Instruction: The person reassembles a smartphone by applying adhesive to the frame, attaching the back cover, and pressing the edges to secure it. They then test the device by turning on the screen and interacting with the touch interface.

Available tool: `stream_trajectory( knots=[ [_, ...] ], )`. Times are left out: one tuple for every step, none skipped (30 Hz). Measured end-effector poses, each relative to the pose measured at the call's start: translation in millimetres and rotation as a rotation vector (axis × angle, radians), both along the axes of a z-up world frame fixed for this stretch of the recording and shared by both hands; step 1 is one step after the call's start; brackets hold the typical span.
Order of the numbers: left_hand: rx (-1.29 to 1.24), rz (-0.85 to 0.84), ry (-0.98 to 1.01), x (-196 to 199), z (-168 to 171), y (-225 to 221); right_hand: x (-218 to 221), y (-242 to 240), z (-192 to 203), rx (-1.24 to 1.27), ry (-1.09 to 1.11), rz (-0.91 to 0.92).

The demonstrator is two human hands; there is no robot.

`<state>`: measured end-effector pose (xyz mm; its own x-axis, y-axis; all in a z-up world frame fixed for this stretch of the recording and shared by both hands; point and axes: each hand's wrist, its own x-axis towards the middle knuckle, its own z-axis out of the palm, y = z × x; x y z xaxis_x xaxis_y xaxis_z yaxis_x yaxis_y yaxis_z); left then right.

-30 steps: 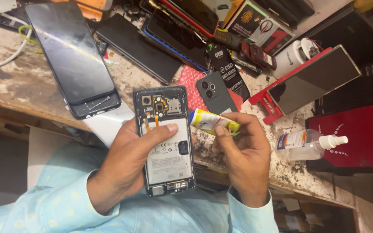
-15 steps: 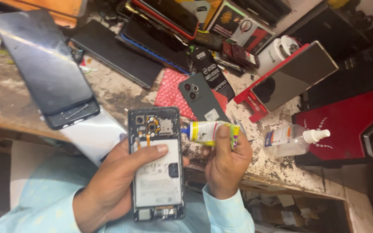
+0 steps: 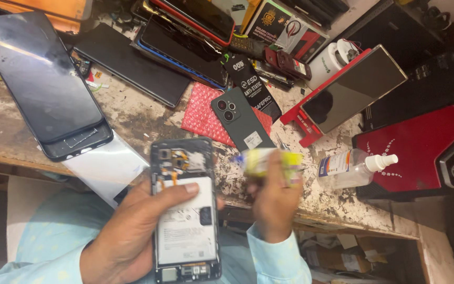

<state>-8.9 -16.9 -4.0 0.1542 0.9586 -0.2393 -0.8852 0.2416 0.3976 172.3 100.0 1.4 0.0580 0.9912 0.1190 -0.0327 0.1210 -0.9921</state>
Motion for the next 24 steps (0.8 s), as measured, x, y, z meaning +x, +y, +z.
stream_trajectory(
  knots=[
    [-0.034,0.036,0.030,-3.5,3.0,0.1,5.1,7.6,9.9,0.051,0.049,-0.054],
    [-0.069,0.073,0.061,-7.6,6.3,0.8,11.1,15.1,20.2,0.102,0.098,-0.107],
    [-0.104,0.109,0.092,-10.8,9.7,2.4,12.7,17.6,24.0,0.139,0.080,-0.102],
    [-0.164,0.109,0.116,-12.8,12.4,4.5,17.1,17.0,27.4,0.170,0.061,-0.099],
    [-0.224,0.108,0.140,-13.4,14.7,9.3,19.7,14.5,28.2,0.202,0.041,-0.096],
    [-0.280,0.109,0.163,-12.6,17.3,14.4,20.9,11.6,27.5,0.194,-0.005,-0.075],
    [-0.283,0.105,0.150,-10.4,20.1,17.3,21.0,6.7,25.6,0.187,-0.050,-0.054],
    [-0.281,0.104,0.139,-8.8,23.0,21.2,18.9,3.4,23.4,0.184,-0.093,-0.030],
    [-0.278,0.104,0.127,-8.9,25.3,24.0,16.9,0.3,21.9,0.165,-0.110,-0.022],
    [-0.247,0.106,0.101,-9.9,26.4,24.2,15.2,-4.6,19.6,0.140,-0.130,-0.013],
    [-0.216,0.107,0.075,-10.6,26.8,24.6,13.5,-7.7,18.1,0.115,-0.149,-0.005],
    [-0.183,0.106,0.051,-11.2,26.9,24.9,11.8,-9.2,17.5,0.108,-0.128,0.000],
    [-0.207,0.100,0.065,-11.0,26.6,24.7,10.2,-9.8,17.7,0.100,-0.106,0.005],
    [-0.230,0.092,0.080,-10.4,26.0,24.5,8.1,-10.0,18.2,0.094,-0.084,0.008],
    [-0.254,0.085,0.095,-10.1,24.9,24.1,6.0,-9.8,19.0,0.109,-0.030,0.027],
    [-0.224,0.081,0.120,-8.5,23.6,23.3,4.3,-9.5,20.1,0.124,0.023,0.045],
    [-0.194,0.076,0.146,-5.5,22.1,21.9,2.6,-9.6,21.0,0.140,0.076,0.063],
    [-0.163,0.072,0.170,-3.0,20.5,21.2,1.1,-10.5,21.9,0.152,0.057,0.055],
    [-0.087,0.065,0.160,-0.7,18.7,20.8,-0.5,-12.5,22.7,0.164,0.037,0.048],
    [-0.017,0.063,0.148,2.4,17.1,18.2,-2.4,-15.7,23.3,0.170,0.017,0.048],
    [0.052,0.062,0.135,4.6,15.7,15.5,-4.8,-19.1,23.9,0.191,0.013,0.055],
    [0.057,0.032,0.067,6.6,14.5,14.3,-7.4,-21.4,25.2,0.215,0.007,0.063],
    [0.062,0.003,-0.003,8.6,13.6,13.8,-10.9,-23.3,26.4,0.239,0.002,0.071],
    [0.071,-0.027,-0.072,10.6,13.3,14.2,-15.3,-25.0,27.8,0.241,-0.023,0.076]
  ],
)
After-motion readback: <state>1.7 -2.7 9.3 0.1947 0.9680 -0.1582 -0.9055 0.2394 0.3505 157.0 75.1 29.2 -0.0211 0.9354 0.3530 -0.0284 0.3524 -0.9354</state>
